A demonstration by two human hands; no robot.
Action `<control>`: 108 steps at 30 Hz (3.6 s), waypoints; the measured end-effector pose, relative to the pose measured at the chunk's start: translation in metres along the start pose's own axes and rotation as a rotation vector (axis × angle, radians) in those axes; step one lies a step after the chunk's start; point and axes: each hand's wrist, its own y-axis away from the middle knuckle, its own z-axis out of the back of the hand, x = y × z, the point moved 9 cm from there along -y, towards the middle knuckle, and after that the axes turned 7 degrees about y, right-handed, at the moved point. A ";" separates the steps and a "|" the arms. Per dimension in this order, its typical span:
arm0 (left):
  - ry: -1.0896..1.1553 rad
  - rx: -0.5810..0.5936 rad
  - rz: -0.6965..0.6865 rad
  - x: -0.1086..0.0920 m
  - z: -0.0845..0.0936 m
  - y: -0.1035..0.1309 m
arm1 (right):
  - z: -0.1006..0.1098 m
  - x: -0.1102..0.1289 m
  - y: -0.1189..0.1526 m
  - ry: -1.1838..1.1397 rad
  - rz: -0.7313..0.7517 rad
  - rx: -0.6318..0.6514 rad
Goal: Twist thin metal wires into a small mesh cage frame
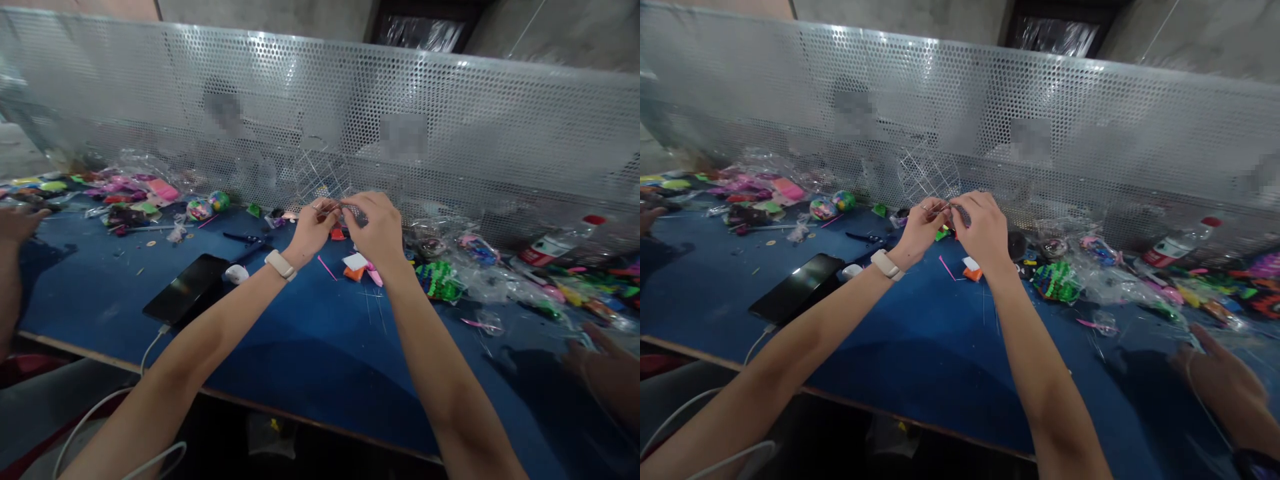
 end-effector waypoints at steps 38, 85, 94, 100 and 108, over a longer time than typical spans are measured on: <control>-0.209 -0.021 0.070 0.008 0.007 -0.004 | -0.026 -0.012 0.007 0.016 0.002 0.121; 0.381 0.042 0.371 -0.017 -0.007 -0.002 | -0.013 -0.034 0.005 -0.629 -0.262 -0.005; 0.058 -0.051 0.080 -0.064 0.008 -0.009 | -0.025 -0.037 0.004 -0.921 -0.470 -0.013; -0.305 -0.034 -0.220 -0.094 0.007 -0.008 | -0.041 -0.030 0.007 -1.144 -0.619 0.110; -0.438 0.052 -0.298 -0.101 -0.006 -0.001 | -0.042 -0.030 0.009 -1.188 -0.648 0.190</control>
